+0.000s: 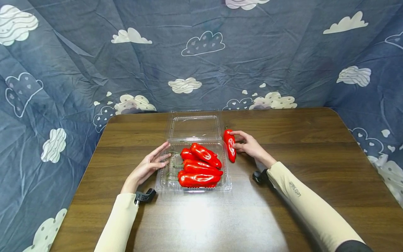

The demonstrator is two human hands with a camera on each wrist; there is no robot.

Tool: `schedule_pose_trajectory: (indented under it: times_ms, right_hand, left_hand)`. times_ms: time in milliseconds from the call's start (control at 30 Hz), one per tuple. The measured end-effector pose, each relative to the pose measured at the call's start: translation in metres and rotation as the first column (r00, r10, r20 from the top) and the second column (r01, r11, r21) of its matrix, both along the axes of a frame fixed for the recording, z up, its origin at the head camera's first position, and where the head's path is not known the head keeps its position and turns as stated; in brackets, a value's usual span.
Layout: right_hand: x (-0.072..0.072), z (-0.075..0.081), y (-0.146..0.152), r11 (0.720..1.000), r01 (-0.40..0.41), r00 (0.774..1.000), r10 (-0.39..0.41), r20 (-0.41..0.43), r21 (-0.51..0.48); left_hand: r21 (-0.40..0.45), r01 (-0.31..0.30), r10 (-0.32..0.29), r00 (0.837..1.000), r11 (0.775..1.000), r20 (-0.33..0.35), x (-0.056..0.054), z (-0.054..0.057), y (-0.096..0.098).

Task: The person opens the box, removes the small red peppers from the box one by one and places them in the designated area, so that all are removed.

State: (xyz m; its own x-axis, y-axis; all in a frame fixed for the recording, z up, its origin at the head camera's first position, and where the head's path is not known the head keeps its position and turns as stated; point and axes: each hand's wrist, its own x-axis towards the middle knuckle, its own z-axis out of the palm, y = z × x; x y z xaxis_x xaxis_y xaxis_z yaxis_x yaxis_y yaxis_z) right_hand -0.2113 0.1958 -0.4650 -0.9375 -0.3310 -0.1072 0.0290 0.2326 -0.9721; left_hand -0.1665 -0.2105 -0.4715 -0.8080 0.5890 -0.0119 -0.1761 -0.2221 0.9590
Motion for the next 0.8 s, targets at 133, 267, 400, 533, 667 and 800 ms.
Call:
schedule_pose_trajectory:
  times_ms: [133, 267, 400, 533, 667, 800]
  right_hand:
    - [0.001, 0.000, 0.000, 1.000, 0.013, 1.000, -0.012, 0.019, -0.015]
    - [0.002, 0.002, 0.003, 0.999, 0.023, 1.000, -0.023, 0.020, -0.027]
    - [0.003, 0.002, 0.010, 0.999, 0.038, 0.999, -0.038, 0.011, -0.030]
    - [0.003, 0.002, 0.016, 0.998, 0.048, 0.999, -0.047, 0.011, -0.031]
    - [0.004, 0.001, 0.018, 0.998, 0.044, 0.999, -0.044, 0.012, -0.039]
    - [0.004, 0.001, 0.016, 0.998, 0.043, 0.999, -0.042, 0.012, -0.037]
  left_hand:
    - [0.001, 0.002, -0.002, 1.000, 1.000, 0.000, 0.000, 0.000, 0.001]
    - [0.002, 0.001, -0.001, 1.000, 1.000, 0.001, 0.000, 0.000, 0.001]
    - [0.001, -0.001, 0.001, 1.000, 1.000, 0.000, 0.000, 0.000, 0.000]
    - [0.001, -0.001, 0.001, 1.000, 1.000, -0.005, 0.000, -0.001, 0.000]
    - [0.005, -0.003, 0.003, 1.000, 1.000, -0.006, 0.000, -0.001, 0.000]
    - [0.008, -0.005, 0.005, 1.000, 1.000, 0.000, 0.000, -0.001, 0.000]
